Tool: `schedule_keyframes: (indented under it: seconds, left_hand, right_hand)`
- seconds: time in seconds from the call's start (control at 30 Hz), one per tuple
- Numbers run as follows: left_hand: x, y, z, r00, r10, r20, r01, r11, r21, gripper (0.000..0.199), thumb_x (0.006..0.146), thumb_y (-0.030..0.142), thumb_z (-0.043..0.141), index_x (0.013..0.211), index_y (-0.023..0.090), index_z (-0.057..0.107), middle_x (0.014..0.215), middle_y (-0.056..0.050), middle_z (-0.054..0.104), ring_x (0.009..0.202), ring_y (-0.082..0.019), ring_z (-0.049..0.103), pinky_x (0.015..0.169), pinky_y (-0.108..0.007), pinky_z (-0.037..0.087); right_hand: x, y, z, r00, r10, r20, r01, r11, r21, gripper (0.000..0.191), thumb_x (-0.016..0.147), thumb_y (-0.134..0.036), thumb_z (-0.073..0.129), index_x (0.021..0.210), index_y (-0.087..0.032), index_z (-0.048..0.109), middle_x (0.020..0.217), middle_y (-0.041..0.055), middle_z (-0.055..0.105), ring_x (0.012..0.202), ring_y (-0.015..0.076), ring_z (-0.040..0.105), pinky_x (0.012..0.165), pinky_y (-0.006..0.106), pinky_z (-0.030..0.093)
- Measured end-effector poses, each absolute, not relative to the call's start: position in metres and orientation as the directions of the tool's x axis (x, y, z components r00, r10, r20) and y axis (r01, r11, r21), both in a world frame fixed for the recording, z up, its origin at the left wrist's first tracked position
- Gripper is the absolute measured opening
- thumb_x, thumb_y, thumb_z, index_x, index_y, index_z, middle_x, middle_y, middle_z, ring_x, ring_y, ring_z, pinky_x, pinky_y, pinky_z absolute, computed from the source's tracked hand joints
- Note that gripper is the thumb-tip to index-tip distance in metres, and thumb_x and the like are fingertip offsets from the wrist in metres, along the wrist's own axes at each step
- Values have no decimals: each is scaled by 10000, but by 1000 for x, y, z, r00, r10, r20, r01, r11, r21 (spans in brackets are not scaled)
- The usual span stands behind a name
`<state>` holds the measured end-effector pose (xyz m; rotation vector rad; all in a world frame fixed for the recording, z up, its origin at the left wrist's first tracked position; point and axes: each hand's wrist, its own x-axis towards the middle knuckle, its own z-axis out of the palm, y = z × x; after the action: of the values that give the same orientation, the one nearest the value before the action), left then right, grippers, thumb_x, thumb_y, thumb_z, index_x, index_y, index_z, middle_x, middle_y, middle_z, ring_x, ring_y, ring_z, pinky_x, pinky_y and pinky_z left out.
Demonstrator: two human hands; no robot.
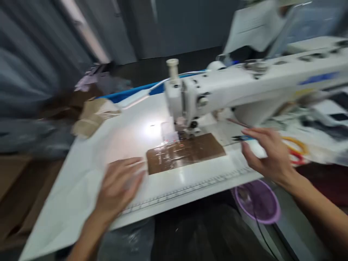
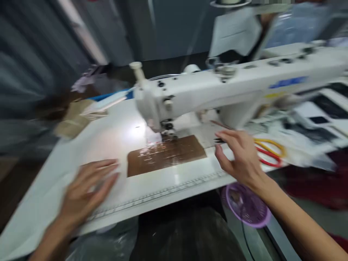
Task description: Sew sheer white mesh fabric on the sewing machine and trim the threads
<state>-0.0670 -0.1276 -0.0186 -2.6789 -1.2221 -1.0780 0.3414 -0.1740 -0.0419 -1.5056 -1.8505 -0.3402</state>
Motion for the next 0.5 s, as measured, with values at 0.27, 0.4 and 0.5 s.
schedule_keyframes:
  seconds: [0.27, 0.4, 0.5]
  left_hand:
    - [-127, -64, -25, 119, 921, 370, 956, -208, 208, 332, 807, 605, 542, 1015, 389, 684, 1144, 43, 690, 879, -377, 664, 838, -679, 515]
    - [-127, -52, -35, 155, 865, 477, 920, -302, 248, 239, 738, 551, 665, 809, 328, 717, 924, 32, 751, 737, -315, 689, 588, -474, 565]
    - [-124, -48, -48, 134, 778, 614, 846, -412, 338, 200, 747, 495, 718, 752, 296, 739, 825, 29, 759, 708, -247, 699, 553, -364, 556]
  right_hand:
    - [432, -163, -91, 99, 917, 387, 991, -55, -124, 359, 932, -345, 463, 1146, -162, 684, 1238, 180, 649, 1095, 350, 573, 913, 542, 434]
    - [454, -160, -87, -77, 914, 399, 961, 175, -216, 307, 887, -319, 497, 1057, -178, 710, 1192, 152, 675, 1075, 294, 616, 960, 488, 450]
    - [455, -156, -81, -87, 880, 468, 958, 203, -204, 300, 851, -326, 527, 1045, -182, 706, 1204, 166, 661, 1097, 316, 620, 959, 506, 473]
